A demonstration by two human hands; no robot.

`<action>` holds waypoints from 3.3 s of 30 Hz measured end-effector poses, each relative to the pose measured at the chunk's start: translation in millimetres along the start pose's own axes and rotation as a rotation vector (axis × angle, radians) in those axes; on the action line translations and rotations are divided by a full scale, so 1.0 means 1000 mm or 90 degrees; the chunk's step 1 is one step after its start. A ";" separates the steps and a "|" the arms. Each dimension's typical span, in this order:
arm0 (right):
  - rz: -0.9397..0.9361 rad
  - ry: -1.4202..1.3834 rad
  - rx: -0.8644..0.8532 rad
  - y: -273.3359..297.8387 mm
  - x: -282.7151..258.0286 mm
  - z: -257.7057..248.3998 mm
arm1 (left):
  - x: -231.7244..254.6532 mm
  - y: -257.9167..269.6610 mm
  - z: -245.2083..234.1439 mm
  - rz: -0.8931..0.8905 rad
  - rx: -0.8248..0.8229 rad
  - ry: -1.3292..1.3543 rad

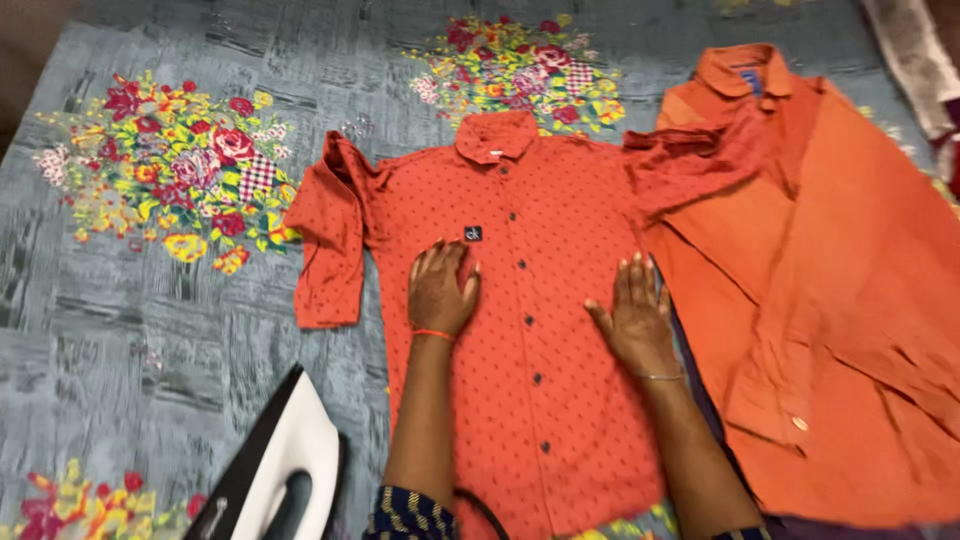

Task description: The person irons an orange long-sleeved shirt on a bed, smoothing the body, sleeves, and collar with a steam iron. The person then switches to a red polka-dotted shirt, irons the body and sleeves, and folds the shirt.

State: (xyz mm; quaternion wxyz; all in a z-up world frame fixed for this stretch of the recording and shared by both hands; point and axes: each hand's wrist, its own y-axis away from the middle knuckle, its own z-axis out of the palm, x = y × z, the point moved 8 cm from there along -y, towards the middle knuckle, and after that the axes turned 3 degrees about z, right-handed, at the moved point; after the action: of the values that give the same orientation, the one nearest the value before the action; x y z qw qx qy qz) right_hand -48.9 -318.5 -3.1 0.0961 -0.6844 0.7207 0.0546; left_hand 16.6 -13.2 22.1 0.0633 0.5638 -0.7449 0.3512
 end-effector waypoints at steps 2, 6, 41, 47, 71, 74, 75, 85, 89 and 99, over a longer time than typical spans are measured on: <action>-0.010 0.042 0.028 0.046 0.001 -0.009 | 0.020 0.028 -0.005 0.020 -0.075 -0.044; -0.082 0.048 0.093 0.126 -0.001 -0.027 | 0.066 0.103 -0.021 0.058 -0.236 -0.131; -0.329 -0.048 0.039 0.264 -0.060 -0.058 | 0.021 0.240 -0.199 -0.249 0.066 -0.380; -0.321 -0.055 0.046 0.265 -0.058 -0.059 | 0.014 0.249 -0.181 -0.249 -0.014 -0.490; -0.292 -0.079 -0.015 0.258 -0.044 -0.033 | 0.105 0.136 -0.165 -0.193 -0.022 0.750; -0.245 -0.188 -0.047 0.247 -0.025 -0.037 | 0.141 0.121 -0.081 -0.227 -0.063 0.835; -0.184 -0.286 -0.080 0.242 -0.014 -0.038 | 0.147 0.118 -0.053 -0.261 -0.078 0.844; 0.129 -0.712 -0.062 0.187 0.002 -0.105 | 0.171 0.129 0.034 -0.162 -0.228 0.419; 0.020 -0.161 -0.123 0.143 -0.044 -0.100 | 0.148 0.124 -0.001 -0.139 -0.162 0.355; 0.143 -0.260 -0.231 0.009 -0.047 -0.053 | 0.129 0.153 -0.016 -0.104 -0.180 -0.144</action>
State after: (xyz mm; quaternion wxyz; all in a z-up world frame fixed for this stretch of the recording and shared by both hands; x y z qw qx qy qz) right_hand -59.4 -283.1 58.0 0.1086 -0.5809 0.7363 0.3296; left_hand -169.9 -88.4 28.1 0.0864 0.6435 -0.7410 0.1711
